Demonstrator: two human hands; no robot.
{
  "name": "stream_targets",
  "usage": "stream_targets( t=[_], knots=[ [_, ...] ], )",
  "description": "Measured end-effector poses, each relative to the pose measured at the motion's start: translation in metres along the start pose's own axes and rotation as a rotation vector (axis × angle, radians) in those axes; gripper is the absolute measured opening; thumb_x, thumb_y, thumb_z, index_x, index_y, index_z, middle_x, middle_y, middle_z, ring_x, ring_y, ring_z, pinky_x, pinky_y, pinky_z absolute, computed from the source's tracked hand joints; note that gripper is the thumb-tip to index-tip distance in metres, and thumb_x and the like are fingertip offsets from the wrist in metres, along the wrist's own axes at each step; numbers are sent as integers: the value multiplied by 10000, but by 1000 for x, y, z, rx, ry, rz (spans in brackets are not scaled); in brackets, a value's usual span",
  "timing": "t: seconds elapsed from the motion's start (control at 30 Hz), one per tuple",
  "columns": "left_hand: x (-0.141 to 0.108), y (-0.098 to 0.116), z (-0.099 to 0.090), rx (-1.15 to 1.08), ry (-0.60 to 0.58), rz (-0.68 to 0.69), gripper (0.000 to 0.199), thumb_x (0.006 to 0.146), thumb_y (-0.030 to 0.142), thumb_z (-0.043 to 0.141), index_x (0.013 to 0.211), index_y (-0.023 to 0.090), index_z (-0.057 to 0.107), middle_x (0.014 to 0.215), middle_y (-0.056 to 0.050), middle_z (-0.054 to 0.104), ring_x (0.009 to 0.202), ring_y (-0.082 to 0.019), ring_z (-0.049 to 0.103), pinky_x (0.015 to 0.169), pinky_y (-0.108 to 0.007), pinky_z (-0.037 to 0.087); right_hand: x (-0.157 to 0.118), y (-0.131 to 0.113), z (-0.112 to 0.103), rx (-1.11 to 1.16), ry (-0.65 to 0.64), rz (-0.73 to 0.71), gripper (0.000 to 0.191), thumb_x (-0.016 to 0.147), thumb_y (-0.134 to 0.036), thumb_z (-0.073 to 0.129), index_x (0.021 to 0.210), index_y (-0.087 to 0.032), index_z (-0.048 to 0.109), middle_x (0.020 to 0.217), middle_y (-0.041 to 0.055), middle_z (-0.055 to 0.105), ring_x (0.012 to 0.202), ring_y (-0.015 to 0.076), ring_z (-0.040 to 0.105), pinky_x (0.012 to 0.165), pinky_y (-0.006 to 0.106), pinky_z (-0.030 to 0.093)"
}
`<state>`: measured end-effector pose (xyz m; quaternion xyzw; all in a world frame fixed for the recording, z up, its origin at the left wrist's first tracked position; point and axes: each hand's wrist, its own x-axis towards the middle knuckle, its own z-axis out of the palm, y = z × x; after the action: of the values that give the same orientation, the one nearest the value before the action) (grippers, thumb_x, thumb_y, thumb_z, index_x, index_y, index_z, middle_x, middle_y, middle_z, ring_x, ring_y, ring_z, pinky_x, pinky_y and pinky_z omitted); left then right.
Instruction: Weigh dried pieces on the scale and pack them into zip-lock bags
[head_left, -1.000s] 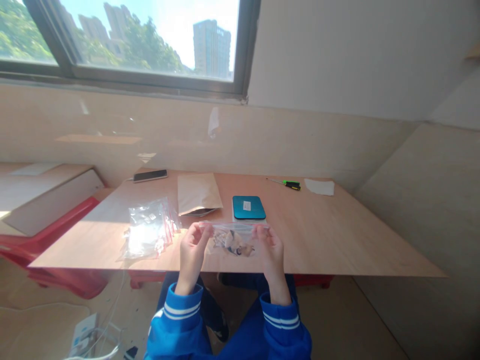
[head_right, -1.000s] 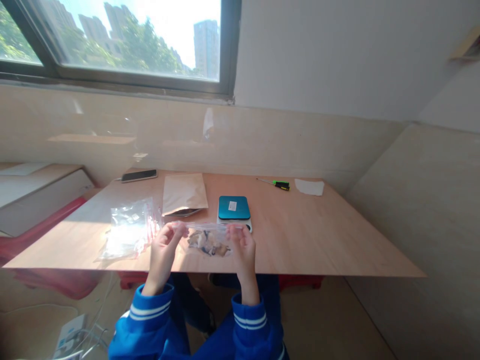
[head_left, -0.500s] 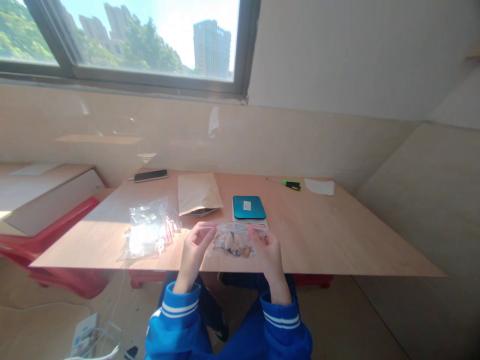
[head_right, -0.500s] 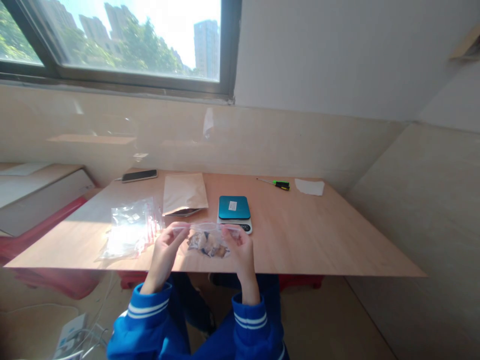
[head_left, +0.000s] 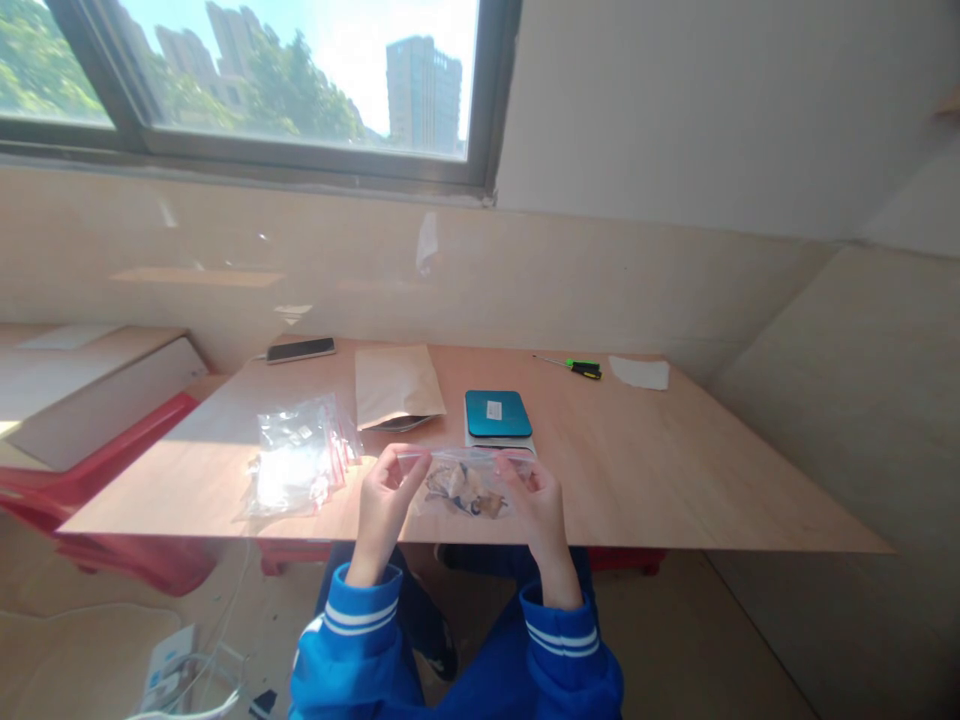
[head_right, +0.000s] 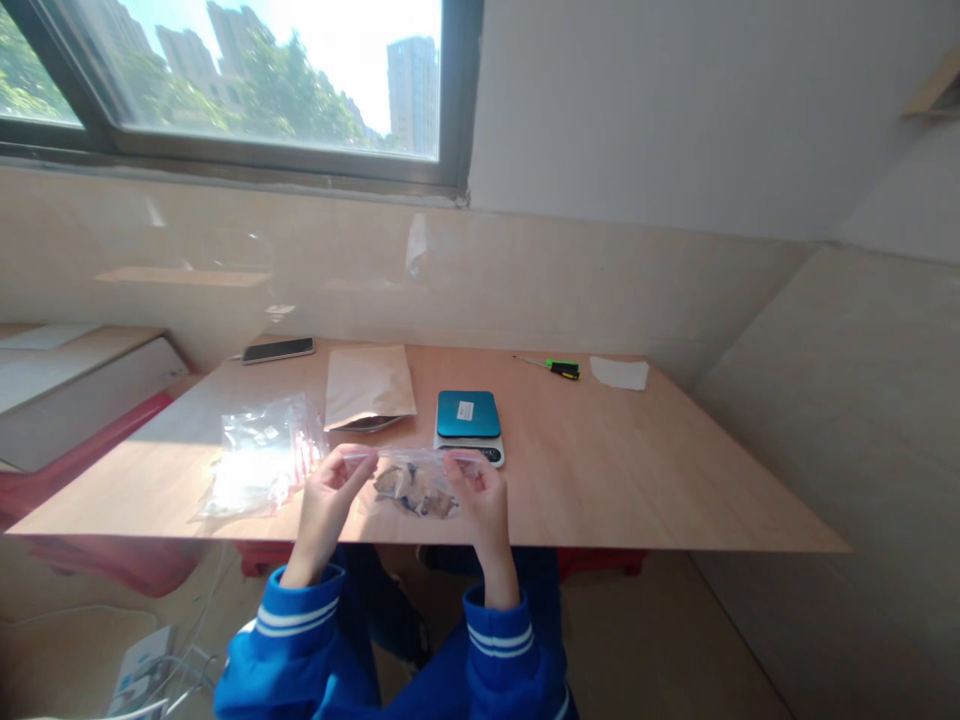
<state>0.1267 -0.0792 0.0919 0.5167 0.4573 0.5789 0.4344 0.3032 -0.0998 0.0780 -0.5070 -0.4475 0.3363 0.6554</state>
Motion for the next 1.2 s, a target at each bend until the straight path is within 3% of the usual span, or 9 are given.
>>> stream_targets(
  t=[0.53, 0.77, 0.93, 1.07, 1.2],
  knots=[
    [-2, 1, 0, 39, 65, 68, 219, 758, 378, 681, 819, 172, 641, 778, -12, 638, 765, -162, 602, 716, -261, 466, -1, 2, 3, 0, 2, -57, 192, 770, -377, 684, 792, -187, 682, 760, 29, 703, 749, 189, 661, 714, 312, 533],
    [-2, 4, -1, 2, -54, 9, 224, 777, 401, 650, 804, 179, 631, 730, 3, 609, 732, -156, 589, 677, -248, 459, -2, -2, 4, -2, 30, -73, 176, 778, -372, 677, 772, -197, 668, 741, 20, 684, 731, 180, 644, 700, 302, 524],
    [-3, 5, 0, -19, -93, 8, 234, 769, 397, 657, 846, 176, 650, 790, -16, 651, 766, -167, 616, 697, -258, 474, -4, -3, 6, 53, -37, -2, 230, 765, -424, 673, 799, -198, 650, 794, 41, 706, 765, 199, 663, 717, 321, 542],
    [-2, 3, -2, -7, -77, -1, 230, 757, 395, 673, 797, 170, 646, 750, -14, 646, 733, -161, 610, 671, -253, 465, -4, -2, 5, 123, -122, 74, 299, 754, -433, 687, 942, -203, 655, 885, 51, 726, 803, 207, 683, 730, 323, 551],
    [-1, 3, -3, 11, -79, 21, 223, 759, 389, 675, 794, 170, 659, 739, -15, 641, 729, -161, 608, 669, -251, 468, -5, -4, 3, 77, -167, 96, 261, 747, -427, 694, 855, -191, 670, 811, 43, 722, 747, 199, 678, 679, 299, 542]
  ],
)
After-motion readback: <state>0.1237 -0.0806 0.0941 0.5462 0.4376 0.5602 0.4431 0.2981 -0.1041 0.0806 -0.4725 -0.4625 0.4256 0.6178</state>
